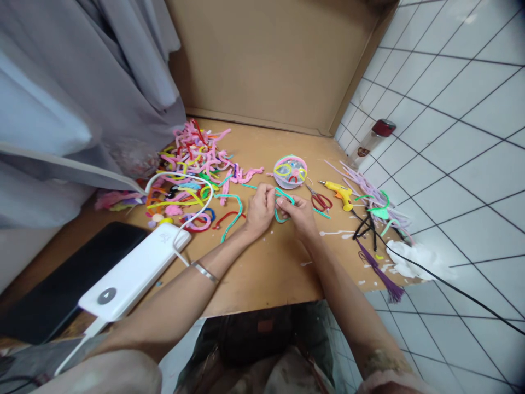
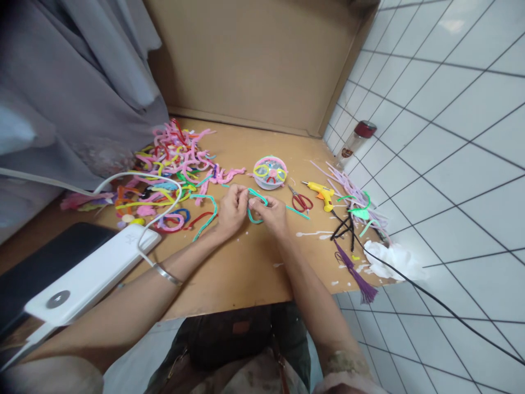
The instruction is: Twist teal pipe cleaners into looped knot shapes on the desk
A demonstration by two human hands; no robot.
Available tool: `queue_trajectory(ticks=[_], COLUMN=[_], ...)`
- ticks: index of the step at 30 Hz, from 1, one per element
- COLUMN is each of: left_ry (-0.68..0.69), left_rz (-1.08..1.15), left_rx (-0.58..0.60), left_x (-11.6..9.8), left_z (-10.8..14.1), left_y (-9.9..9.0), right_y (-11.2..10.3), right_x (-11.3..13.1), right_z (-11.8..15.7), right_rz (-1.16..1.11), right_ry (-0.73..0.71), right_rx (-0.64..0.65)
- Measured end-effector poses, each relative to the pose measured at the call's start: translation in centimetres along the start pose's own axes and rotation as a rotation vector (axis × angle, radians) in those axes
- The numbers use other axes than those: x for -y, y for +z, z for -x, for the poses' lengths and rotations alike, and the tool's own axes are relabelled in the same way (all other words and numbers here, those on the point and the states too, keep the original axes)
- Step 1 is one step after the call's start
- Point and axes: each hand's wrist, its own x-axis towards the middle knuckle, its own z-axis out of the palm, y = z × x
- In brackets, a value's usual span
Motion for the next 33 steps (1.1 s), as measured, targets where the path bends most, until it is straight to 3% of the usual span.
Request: queue_trajectory(ticks=[13,24,33], left_ry=[-0.015,-0.189,-0.264], left_rz=[0.008,0.379,0.427], left_rx=[0.047,0.293,0.166], left_x=[-0.8,-0.3,0.3], left_z=[0.5,0.7,0.1], left_y=[-0.3,0.0,0.2], right_y=[-0.2,-1.2,-1.4], right_x=[-0.8,0.5,0.5], right_z=[-0.3,-0.4,-0.7], right_rz=[0.041,0.064,-0.002], right_ry=[-0.041,0.062,0.092], right_rx=[-0.044,-0.010,-0.063])
